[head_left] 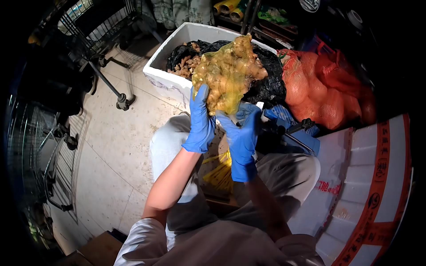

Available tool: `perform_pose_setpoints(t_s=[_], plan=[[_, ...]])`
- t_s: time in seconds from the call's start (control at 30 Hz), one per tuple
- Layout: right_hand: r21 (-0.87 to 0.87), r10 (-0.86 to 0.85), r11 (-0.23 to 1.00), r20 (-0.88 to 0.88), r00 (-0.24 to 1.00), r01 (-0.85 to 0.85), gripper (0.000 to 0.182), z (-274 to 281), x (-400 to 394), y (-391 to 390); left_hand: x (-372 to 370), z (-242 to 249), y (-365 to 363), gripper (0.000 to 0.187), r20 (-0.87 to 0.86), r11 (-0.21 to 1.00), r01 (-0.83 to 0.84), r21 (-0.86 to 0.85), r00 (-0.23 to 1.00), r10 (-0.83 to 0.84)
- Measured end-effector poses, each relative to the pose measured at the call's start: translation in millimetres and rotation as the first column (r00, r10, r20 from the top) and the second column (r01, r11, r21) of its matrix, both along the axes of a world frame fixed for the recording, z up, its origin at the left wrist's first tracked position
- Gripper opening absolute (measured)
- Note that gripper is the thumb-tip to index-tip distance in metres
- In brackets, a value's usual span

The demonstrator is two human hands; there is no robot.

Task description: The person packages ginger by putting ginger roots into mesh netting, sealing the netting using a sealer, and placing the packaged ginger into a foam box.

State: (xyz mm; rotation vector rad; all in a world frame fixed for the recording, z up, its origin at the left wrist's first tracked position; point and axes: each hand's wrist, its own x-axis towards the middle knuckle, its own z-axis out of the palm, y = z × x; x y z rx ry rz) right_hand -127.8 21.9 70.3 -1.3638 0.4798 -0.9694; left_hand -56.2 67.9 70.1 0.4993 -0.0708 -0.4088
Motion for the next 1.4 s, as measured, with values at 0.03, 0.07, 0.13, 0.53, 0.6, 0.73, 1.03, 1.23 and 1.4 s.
perform_pose_setpoints(t_s=[0.03,0.07,0.13,0.53,0.6,0.73,1.03,1.23,1.4], plan=[[-0.161,-0.046,0.986,-0.071,0.996,0.034,0.031,0,3,1,-1,0,0,0.040,0.000,1.000,0.004,0.000,1.000,-0.004],[-0.317,-0.114,0.946,-0.127,0.985,0.069,0.030,2,7,2,-3,2,0,0.034,-0.001,1.000,-0.006,0.023,1.000,0.006],[-0.420,-0.155,0.901,-0.072,0.985,0.111,0.023,-7,14,1,-1,4,0,0.027,0.036,0.998,-0.033,0.062,0.999,0.031],[0.246,0.213,0.914,0.383,0.899,-0.322,0.032,-55,-43,-61,7,-3,7,0.033,-0.085,0.955,0.271,-0.118,0.956,-0.282],[0.058,0.502,0.837,0.313,0.806,-0.544,0.033,-22,-49,-71,7,-3,8,0.038,-0.103,0.930,0.310,-0.198,0.937,-0.334],[0.264,0.195,0.931,0.220,0.956,-0.251,0.015,25,-51,-67,3,1,10,0.038,-0.107,0.925,0.347,-0.155,0.925,-0.365],[-0.813,-0.004,0.578,0.088,0.996,0.074,0.015,100,-77,-77,-9,3,12,0.038,-0.035,0.819,0.505,-0.273,0.845,-0.533],[-0.689,0.058,0.719,0.192,0.980,0.092,0.012,145,-76,-84,-10,4,16,0.051,0.036,0.804,0.561,-0.199,0.824,-0.566],[-0.233,0.051,0.972,0.350,0.935,0.035,0.014,182,-79,-96,-9,-4,22,0.055,-0.091,0.840,0.464,-0.281,0.859,-0.505]])
